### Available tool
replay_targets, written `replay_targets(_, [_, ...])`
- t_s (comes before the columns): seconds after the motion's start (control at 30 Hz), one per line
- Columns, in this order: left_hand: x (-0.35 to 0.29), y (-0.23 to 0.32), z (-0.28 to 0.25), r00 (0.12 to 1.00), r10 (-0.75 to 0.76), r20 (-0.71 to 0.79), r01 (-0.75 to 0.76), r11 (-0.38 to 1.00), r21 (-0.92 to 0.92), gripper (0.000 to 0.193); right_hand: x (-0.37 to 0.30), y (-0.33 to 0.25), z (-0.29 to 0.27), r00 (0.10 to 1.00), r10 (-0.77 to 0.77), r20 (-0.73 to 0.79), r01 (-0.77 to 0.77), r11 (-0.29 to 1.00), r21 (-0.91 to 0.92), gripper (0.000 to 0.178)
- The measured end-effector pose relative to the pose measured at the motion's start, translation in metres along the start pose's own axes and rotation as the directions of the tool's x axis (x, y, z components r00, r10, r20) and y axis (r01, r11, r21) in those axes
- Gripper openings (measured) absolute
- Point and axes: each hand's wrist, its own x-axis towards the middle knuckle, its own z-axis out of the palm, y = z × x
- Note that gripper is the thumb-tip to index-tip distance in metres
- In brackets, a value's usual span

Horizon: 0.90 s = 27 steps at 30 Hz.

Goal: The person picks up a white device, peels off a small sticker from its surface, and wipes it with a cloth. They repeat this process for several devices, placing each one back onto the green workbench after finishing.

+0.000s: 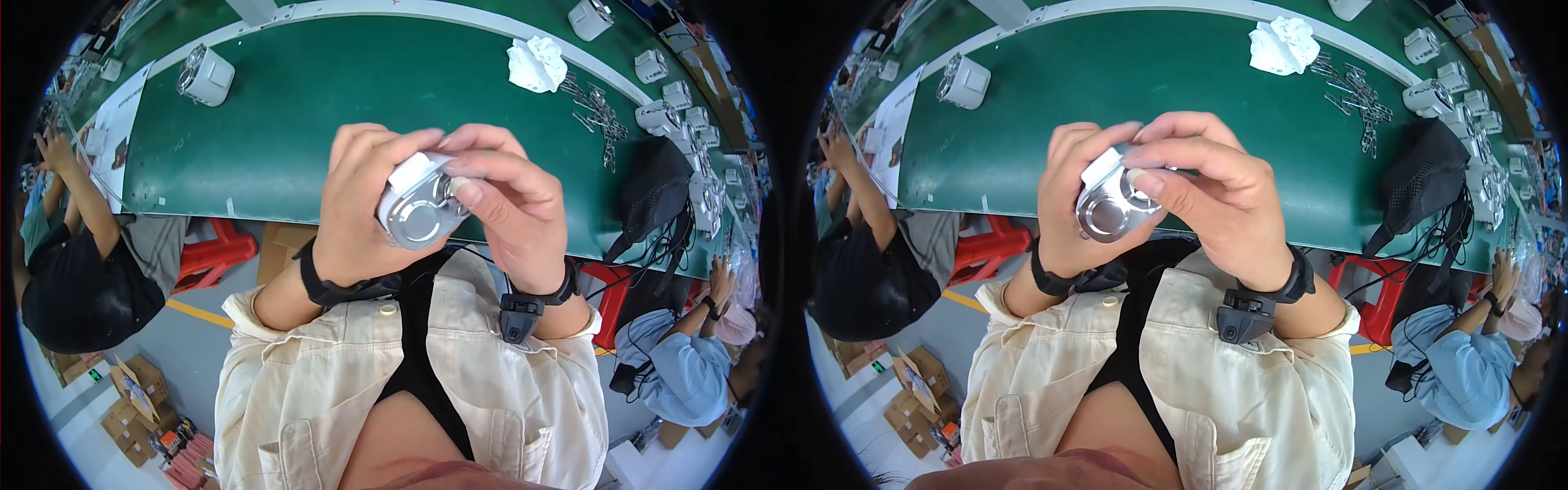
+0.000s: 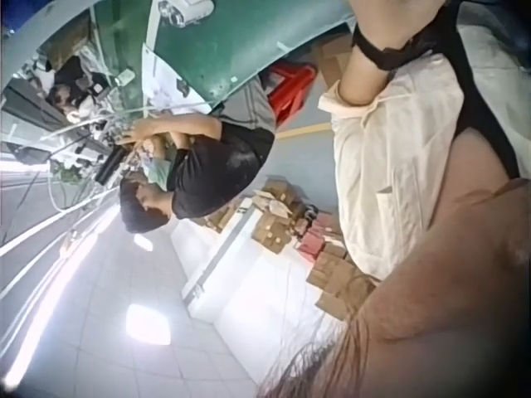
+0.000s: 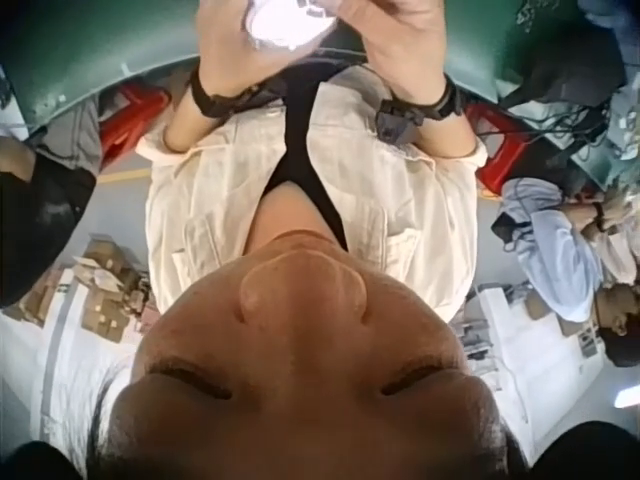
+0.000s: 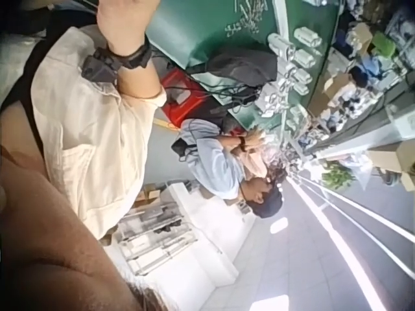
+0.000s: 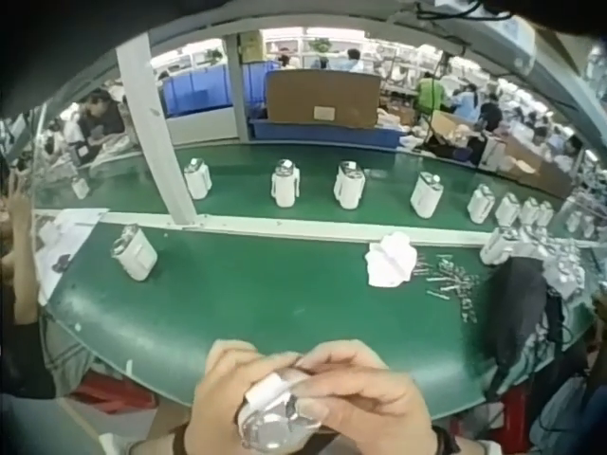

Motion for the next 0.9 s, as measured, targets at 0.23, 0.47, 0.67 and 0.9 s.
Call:
replay_targets(0.23, [-0.006, -0.007, 0.020, 0.935, 0.205, -0.290, -0.094, 0.931, 0.353, 0.063, 0.000, 0.009, 0.005, 0.992, -0.077, -0.101, 0.084, 0.995, 0.061, 0.015])
replay_targets(0.47, [-0.005, -0.003, 0.026, 0.890, 0.194, -0.414, -0.029, 0.928, 0.372, 0.058, -0.001, 0.026, 0.024, 0.959, -0.154, -0.237, 0.180, 0.980, 0.090, 0.016])
replay_targets(0.67, [-0.006, -0.004, 0.027, 0.882, 0.202, -0.426, -0.030, 0.926, 0.376, 0.059, 0.004, 0.034, 0.025, 0.939, -0.206, -0.275, 0.246, 0.961, 0.123, 0.016])
replay_targets(0.9, [-0.011, -0.006, 0.028, 0.880, 0.183, -0.439, -0.019, 0.935, 0.353, 0.059, 0.008, 0.030, 0.020, 0.981, -0.129, -0.144, 0.145, 0.984, 0.102, 0.020])
